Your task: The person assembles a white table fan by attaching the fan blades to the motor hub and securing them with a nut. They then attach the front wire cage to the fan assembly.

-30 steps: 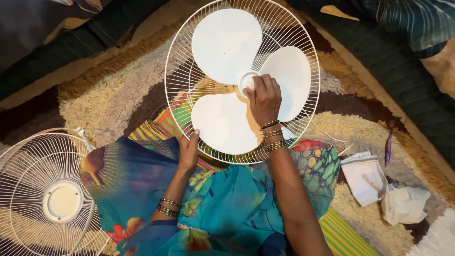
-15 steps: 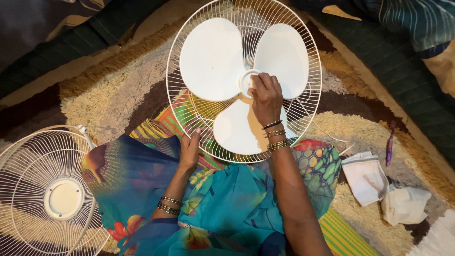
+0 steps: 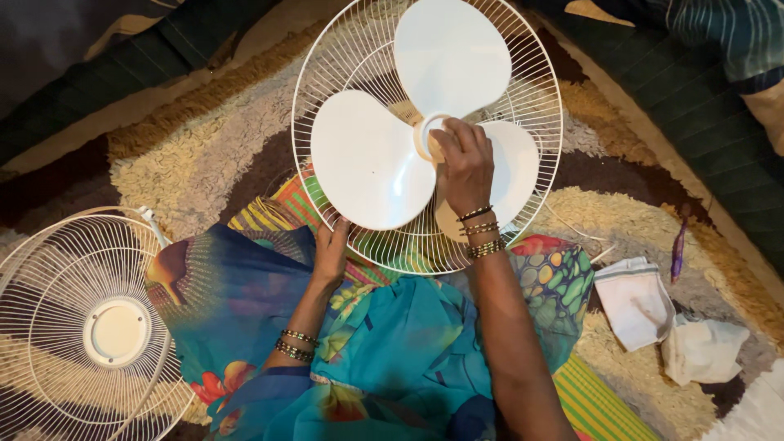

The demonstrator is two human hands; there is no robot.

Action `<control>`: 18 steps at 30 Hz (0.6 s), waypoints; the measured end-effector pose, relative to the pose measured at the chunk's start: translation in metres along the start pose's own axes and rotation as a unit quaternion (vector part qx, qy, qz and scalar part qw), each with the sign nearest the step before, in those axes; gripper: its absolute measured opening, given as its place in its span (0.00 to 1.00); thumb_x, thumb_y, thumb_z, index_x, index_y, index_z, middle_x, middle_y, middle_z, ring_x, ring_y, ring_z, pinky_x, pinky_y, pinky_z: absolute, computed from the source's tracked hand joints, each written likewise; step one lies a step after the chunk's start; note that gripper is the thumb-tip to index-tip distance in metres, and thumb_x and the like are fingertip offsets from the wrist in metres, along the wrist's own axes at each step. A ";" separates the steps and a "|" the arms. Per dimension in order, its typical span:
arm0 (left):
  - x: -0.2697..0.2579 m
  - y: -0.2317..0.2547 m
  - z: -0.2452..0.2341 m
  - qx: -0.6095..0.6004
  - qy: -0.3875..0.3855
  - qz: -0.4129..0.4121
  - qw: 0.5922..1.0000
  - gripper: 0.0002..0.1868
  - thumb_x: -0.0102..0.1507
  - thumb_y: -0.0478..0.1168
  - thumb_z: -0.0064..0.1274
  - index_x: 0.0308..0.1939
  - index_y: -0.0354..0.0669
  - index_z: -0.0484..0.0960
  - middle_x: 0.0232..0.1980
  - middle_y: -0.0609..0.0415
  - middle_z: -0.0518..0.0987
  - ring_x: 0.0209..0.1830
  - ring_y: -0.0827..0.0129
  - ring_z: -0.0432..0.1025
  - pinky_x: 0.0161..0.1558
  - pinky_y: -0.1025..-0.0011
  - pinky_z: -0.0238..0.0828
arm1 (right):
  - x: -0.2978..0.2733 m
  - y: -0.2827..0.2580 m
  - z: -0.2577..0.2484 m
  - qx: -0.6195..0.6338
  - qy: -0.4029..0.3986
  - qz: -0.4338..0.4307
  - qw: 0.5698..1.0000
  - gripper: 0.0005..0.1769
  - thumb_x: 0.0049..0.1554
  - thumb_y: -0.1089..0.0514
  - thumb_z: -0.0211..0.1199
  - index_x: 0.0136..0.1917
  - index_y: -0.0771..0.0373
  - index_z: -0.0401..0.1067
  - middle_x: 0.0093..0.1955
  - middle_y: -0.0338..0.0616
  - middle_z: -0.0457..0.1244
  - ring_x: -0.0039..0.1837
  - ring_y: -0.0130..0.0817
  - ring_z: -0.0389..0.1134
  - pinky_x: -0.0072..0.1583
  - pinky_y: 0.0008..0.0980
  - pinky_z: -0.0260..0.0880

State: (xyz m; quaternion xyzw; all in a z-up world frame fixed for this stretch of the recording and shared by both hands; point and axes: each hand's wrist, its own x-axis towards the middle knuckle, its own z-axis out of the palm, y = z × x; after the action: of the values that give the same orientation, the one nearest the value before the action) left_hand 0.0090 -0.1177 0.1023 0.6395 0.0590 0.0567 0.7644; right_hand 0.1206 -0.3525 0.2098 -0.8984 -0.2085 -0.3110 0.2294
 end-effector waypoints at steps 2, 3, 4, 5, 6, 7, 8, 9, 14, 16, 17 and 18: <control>-0.002 0.005 0.000 0.001 -0.012 0.006 1.000 0.23 0.73 0.46 0.42 0.63 0.30 0.73 0.60 0.46 0.78 0.60 0.64 0.71 0.61 0.66 0.68 | -0.004 -0.006 0.000 -0.021 0.013 -0.012 1.000 0.18 0.53 0.71 0.67 0.57 0.63 0.76 0.65 0.49 0.65 0.67 0.48 0.64 0.64 0.47 0.64; -0.002 0.006 0.000 0.001 -0.019 0.009 1.000 0.23 0.73 0.46 0.41 0.63 0.30 0.73 0.60 0.46 0.78 0.60 0.64 0.71 0.61 0.66 0.68 | -0.007 -0.009 0.001 -0.019 0.007 -0.017 1.000 0.18 0.54 0.69 0.67 0.58 0.62 0.76 0.67 0.49 0.64 0.69 0.47 0.63 0.66 0.47 0.63; -0.001 0.007 0.000 0.002 -0.017 0.011 1.000 0.22 0.73 0.45 0.42 0.63 0.29 0.73 0.60 0.46 0.78 0.60 0.64 0.71 0.61 0.66 0.68 | -0.010 -0.014 0.002 -0.016 0.001 -0.020 1.000 0.18 0.54 0.67 0.67 0.59 0.62 0.76 0.69 0.49 0.64 0.71 0.47 0.62 0.67 0.48 0.61; -0.001 0.008 0.001 0.003 -0.015 0.013 1.000 0.22 0.73 0.45 0.42 0.63 0.29 0.73 0.60 0.46 0.78 0.60 0.64 0.71 0.61 0.66 0.67 | -0.013 -0.018 0.003 -0.013 -0.005 -0.024 1.000 0.19 0.55 0.66 0.67 0.60 0.61 0.75 0.71 0.48 0.63 0.73 0.47 0.61 0.69 0.48 0.60; -0.001 0.007 0.001 0.003 -0.014 0.015 1.000 0.22 0.72 0.44 0.42 0.63 0.29 0.73 0.60 0.46 0.78 0.60 0.64 0.71 0.61 0.66 0.67 | -0.017 -0.022 0.004 -0.010 -0.023 -0.035 0.999 0.19 0.55 0.64 0.68 0.61 0.61 0.75 0.72 0.49 0.62 0.74 0.47 0.60 0.69 0.49 0.59; -0.001 0.008 0.000 0.008 -0.014 0.013 1.000 0.22 0.72 0.44 0.42 0.63 0.28 0.73 0.60 0.46 0.78 0.59 0.63 0.71 0.61 0.66 0.67 | -0.021 -0.026 0.005 -0.007 -0.040 -0.045 0.998 0.20 0.56 0.62 0.68 0.61 0.61 0.75 0.73 0.49 0.62 0.75 0.48 0.59 0.69 0.49 0.59; -0.001 0.008 0.000 0.012 -0.014 0.011 1.000 0.22 0.72 0.44 0.42 0.62 0.28 0.73 0.60 0.46 0.78 0.59 0.63 0.71 0.60 0.66 0.68 | -0.024 -0.030 0.005 -0.004 -0.058 -0.056 0.997 0.20 0.56 0.60 0.69 0.62 0.61 0.75 0.74 0.50 0.61 0.77 0.48 0.58 0.69 0.50 0.58; -0.001 0.008 0.000 0.016 -0.014 0.010 1.000 0.22 0.73 0.44 0.41 0.62 0.28 0.73 0.59 0.46 0.78 0.59 0.63 0.71 0.60 0.66 0.68 | -0.028 -0.035 0.007 0.004 -0.074 -0.057 0.996 0.22 0.56 0.57 0.69 0.63 0.62 0.74 0.76 0.50 0.60 0.78 0.49 0.57 0.70 0.50 0.57; -0.001 0.013 0.001 0.017 -0.021 0.017 0.999 0.22 0.73 0.44 0.41 0.62 0.28 0.74 0.59 0.46 0.79 0.58 0.63 0.73 0.60 0.66 0.68 | -0.048 -0.055 0.006 0.150 -0.157 -0.089 0.972 0.36 0.58 0.42 0.63 0.69 0.71 0.71 0.73 0.56 0.60 0.72 0.51 0.60 0.72 0.53 0.57; -0.001 0.015 0.002 0.008 -0.025 0.014 1.000 0.22 0.73 0.44 0.41 0.62 0.28 0.74 0.58 0.46 0.79 0.57 0.64 0.73 0.60 0.66 0.69 | -0.059 -0.063 -0.008 0.535 -0.219 -0.003 0.816 0.33 0.67 0.36 0.52 0.66 0.66 0.75 0.67 0.50 0.68 0.70 0.45 0.69 0.73 0.47 0.65; -0.001 0.015 0.002 0.004 -0.026 0.011 1.000 0.22 0.72 0.44 0.40 0.62 0.28 0.74 0.58 0.46 0.79 0.57 0.64 0.73 0.59 0.66 0.70 | -0.061 -0.065 -0.015 0.694 -0.235 0.040 0.679 0.34 0.71 0.34 0.46 0.64 0.64 0.77 0.64 0.47 0.72 0.69 0.42 0.73 0.73 0.44 0.69; -0.001 0.016 0.003 0.000 -0.025 0.008 1.000 0.22 0.72 0.44 0.40 0.62 0.28 0.73 0.58 0.47 0.79 0.57 0.64 0.74 0.59 0.66 0.70 | -0.058 -0.065 -0.020 0.657 -0.211 0.035 0.723 0.34 0.71 0.34 0.46 0.62 0.65 0.76 0.62 0.48 0.72 0.67 0.42 0.72 0.72 0.43 0.69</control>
State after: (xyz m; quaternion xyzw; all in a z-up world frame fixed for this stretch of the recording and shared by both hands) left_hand 0.0083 -0.1176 0.1183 0.6411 0.0345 0.0468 0.7652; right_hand 0.0361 -0.3245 0.2046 -0.5715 -0.3716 0.1098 0.7234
